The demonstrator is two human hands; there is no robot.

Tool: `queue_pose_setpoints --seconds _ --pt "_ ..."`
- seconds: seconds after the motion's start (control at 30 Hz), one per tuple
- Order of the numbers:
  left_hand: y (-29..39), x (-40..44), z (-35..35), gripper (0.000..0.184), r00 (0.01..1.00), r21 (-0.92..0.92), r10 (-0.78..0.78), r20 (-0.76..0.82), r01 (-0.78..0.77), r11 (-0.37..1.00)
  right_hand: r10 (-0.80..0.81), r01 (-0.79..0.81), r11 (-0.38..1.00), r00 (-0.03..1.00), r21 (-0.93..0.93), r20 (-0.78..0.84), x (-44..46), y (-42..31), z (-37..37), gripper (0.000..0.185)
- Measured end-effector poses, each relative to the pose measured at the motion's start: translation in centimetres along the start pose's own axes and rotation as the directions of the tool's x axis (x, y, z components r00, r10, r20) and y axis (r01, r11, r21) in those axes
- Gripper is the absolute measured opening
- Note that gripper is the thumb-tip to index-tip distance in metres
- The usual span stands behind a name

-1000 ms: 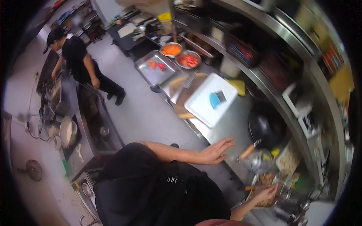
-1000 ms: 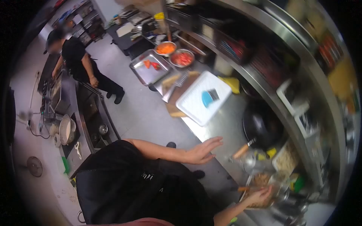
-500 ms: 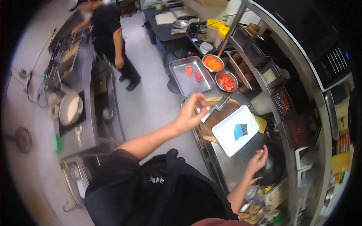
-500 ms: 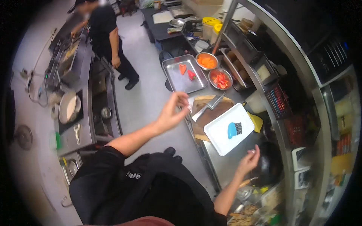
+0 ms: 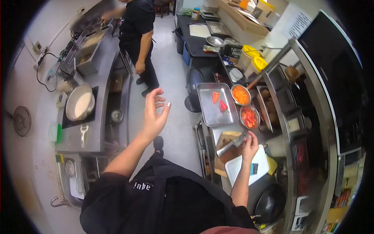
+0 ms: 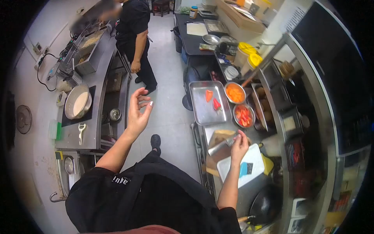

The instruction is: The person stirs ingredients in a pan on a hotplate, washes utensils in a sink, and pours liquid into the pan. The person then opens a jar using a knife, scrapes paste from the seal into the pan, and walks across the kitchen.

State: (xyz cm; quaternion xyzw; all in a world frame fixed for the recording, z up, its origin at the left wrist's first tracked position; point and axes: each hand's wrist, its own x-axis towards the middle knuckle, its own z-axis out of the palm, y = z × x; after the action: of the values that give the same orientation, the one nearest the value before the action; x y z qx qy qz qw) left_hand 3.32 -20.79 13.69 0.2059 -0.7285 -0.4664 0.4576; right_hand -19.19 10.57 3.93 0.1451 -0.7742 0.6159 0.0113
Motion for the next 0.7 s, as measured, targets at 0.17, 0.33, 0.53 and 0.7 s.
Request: queue_pose_setpoints --seconds 0.17,0.33,0.53,0.7 --pt "-6.6 8.3 -5.2 0.049 0.991 0.144 0.095 -0.093 -0.081 0.986 -0.066 0.105 0.984 0.965 -0.147 0.253 5.2 -2.7 13.1 0.022" --pt "-12.6 16.6 -8.9 0.046 0.999 0.28 0.026 0.027 -0.033 0.96 0.116 0.394 0.726 0.738 -0.564 0.665 10.1 -3.0 23.9 0.024" --pt "-18.1 28.7 -5.2 0.045 0.991 0.258 0.114 0.076 -0.13 0.957 0.168 0.396 0.753 0.657 -0.526 0.735 14.7 -1.2 31.7 0.03" --pt "-20.4 39.1 4.3 0.048 0.916 0.071 0.351 0.196 -0.37 0.926 0.235 0.098 0.853 0.805 -0.513 0.545 22.0 -2.9 32.9 0.026"
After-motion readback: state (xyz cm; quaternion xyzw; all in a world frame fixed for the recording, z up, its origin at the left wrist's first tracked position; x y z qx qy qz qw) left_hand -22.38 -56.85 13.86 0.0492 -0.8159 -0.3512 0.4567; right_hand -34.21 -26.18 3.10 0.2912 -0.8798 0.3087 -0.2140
